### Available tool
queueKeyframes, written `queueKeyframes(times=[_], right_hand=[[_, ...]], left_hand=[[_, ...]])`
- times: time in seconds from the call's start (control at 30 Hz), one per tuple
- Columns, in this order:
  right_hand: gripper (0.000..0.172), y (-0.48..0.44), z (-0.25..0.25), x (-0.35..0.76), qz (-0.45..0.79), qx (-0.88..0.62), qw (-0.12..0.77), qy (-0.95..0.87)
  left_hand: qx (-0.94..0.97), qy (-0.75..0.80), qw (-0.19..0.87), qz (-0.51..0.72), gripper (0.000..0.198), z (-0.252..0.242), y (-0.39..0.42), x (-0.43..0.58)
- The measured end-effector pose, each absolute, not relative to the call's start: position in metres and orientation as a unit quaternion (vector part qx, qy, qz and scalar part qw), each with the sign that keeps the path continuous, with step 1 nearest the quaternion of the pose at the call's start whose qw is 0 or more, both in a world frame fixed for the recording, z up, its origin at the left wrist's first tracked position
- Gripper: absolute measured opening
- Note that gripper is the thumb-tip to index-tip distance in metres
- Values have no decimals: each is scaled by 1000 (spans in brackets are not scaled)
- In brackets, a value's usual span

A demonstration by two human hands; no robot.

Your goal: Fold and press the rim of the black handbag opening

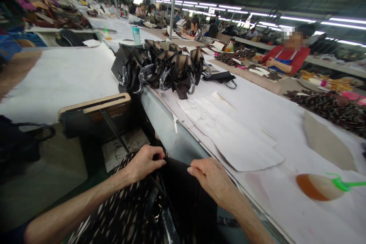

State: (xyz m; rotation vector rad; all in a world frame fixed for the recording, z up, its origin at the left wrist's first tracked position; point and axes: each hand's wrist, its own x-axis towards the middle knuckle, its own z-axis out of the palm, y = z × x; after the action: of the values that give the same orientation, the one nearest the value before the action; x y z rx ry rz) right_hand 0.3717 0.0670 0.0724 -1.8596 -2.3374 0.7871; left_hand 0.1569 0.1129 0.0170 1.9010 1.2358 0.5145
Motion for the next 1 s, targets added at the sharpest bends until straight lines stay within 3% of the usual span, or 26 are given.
queueKeyframes(times=[0.67, 0.9, 1.0], right_hand=[[35, 67, 78, 377, 293, -594, 31, -748], [19, 60, 81, 348, 54, -624, -79, -776], [15, 61, 74, 327, 12, -598, -85, -796]], left_hand=[[736, 507, 400, 206, 8, 23, 116, 164], [717, 457, 451, 271, 21, 20, 112, 165], [720, 452, 448, 277, 25, 23, 109, 164]])
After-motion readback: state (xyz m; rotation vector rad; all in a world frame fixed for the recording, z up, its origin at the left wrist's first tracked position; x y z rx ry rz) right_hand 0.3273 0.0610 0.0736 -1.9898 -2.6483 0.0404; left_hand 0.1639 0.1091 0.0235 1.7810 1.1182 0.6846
